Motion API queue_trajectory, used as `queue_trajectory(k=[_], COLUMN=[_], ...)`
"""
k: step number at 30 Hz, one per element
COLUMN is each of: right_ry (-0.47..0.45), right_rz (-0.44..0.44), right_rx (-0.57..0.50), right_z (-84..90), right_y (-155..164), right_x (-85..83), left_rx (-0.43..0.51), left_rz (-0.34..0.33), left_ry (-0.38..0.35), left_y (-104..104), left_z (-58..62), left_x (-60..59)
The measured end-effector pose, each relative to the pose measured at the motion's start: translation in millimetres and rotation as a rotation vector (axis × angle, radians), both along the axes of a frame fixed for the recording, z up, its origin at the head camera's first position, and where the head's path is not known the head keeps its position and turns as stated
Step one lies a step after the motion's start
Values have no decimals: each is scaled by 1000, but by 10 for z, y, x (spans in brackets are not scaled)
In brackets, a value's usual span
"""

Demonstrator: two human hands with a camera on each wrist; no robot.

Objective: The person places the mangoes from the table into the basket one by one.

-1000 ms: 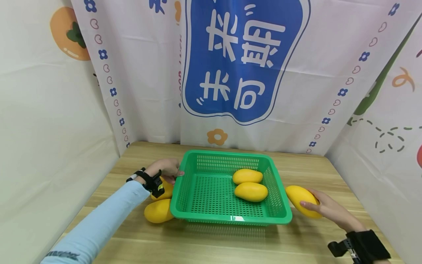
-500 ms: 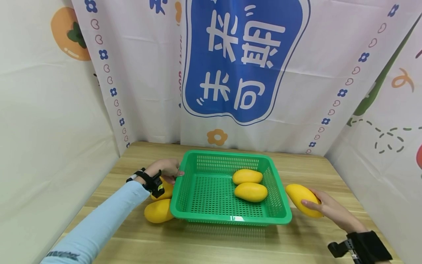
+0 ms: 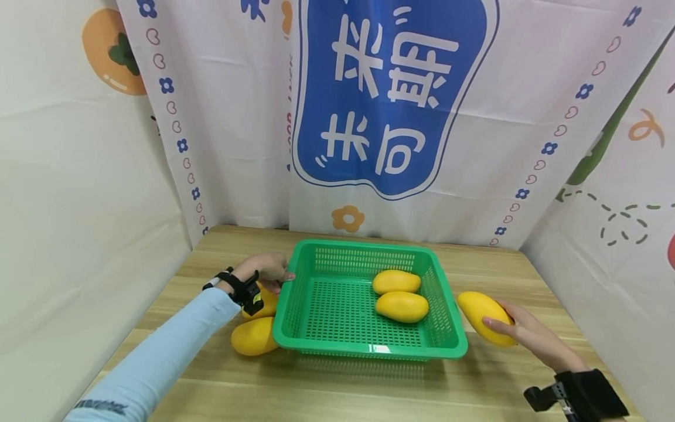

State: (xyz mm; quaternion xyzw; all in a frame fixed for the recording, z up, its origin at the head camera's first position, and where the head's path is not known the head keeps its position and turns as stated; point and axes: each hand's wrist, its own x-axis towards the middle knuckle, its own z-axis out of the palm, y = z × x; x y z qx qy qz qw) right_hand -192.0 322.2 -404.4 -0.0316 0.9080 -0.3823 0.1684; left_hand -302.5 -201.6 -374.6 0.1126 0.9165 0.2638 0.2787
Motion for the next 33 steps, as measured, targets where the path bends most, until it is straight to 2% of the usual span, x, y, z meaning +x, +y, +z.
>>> queue_trajectory(k=[6, 13, 20, 27, 33], right_ry=[-7, -3, -6, -2, 36], right_rz=[29, 34, 39, 56, 60], right_rx=[-58, -72, -70, -83, -81], right_z=[41, 53, 67, 71, 68], right_y=[4, -11, -29, -44, -81], right_x=[-7, -19, -24, -38, -39], left_rx=[4, 11, -2, -1, 1], left_rz=[13, -32, -1, 1, -1], left_ry=[-11, -27, -13, -13, -15], left_y=[4, -13, 13, 10, -5], left_z=[4, 35, 13, 10, -10], left_x=[-11, -19, -26, -15, -32])
